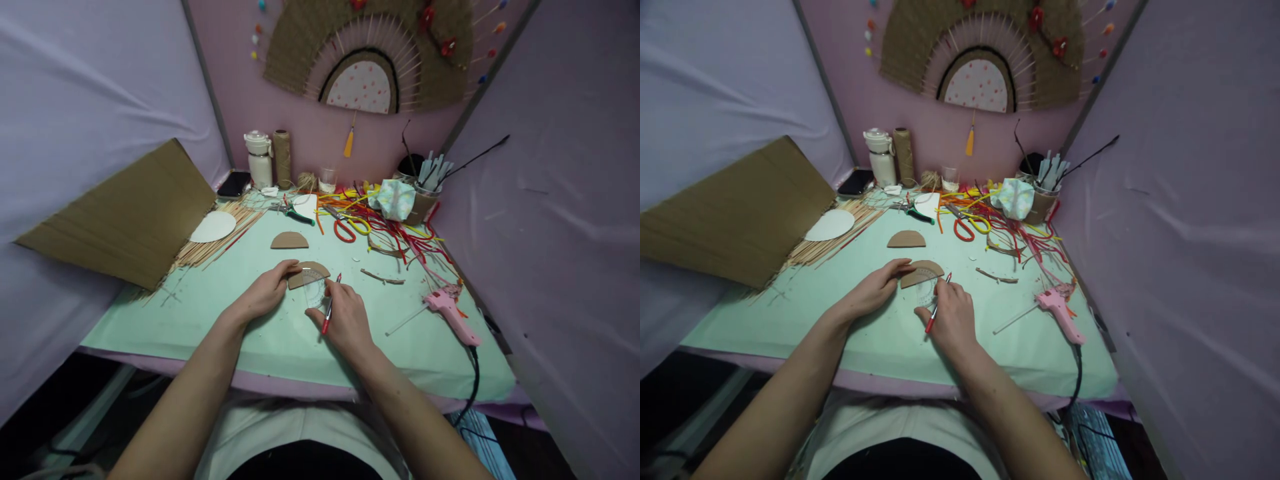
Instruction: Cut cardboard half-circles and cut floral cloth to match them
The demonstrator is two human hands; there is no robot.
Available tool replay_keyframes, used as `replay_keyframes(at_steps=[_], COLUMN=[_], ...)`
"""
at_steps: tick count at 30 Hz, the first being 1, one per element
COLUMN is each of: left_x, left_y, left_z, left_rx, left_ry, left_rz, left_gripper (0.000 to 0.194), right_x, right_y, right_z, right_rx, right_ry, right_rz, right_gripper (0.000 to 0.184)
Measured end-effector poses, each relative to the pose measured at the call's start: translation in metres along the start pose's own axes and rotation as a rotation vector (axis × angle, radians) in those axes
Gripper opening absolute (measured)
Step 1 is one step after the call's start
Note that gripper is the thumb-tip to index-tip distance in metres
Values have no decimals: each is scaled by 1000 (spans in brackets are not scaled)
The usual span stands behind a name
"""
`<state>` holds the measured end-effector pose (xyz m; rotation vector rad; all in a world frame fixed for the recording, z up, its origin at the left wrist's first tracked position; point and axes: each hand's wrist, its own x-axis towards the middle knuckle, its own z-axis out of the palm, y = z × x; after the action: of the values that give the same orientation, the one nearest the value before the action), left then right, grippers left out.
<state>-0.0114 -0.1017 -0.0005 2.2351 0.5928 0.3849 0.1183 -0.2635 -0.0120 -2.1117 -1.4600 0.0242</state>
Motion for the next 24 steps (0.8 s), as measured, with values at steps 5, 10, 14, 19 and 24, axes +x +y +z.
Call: replay_keyframes(at_steps=[5, 10, 14, 19, 24], left_x=[0, 1, 0, 0, 1], left_y=[5, 8, 11, 15, 22], left_z=[0, 0, 1, 1, 7], left_rx=[43, 48, 67, 119, 225], left_ry=[15, 10, 1, 4, -6], left_rz=[-5, -12, -10, 37, 110], left_gripper=[51, 52, 55, 57, 49], right_x=[-1, -1, 0, -1, -1], right_y=[-1, -1, -2, 0, 0], right_z=[0, 0, 0, 1, 1], right_rx=[-9, -12, -19, -17, -21], right_ry=[2, 7, -9, 3, 4], right_rz=[-9, -9, 8, -10, -13], right_gripper=[41, 36, 39, 35, 33])
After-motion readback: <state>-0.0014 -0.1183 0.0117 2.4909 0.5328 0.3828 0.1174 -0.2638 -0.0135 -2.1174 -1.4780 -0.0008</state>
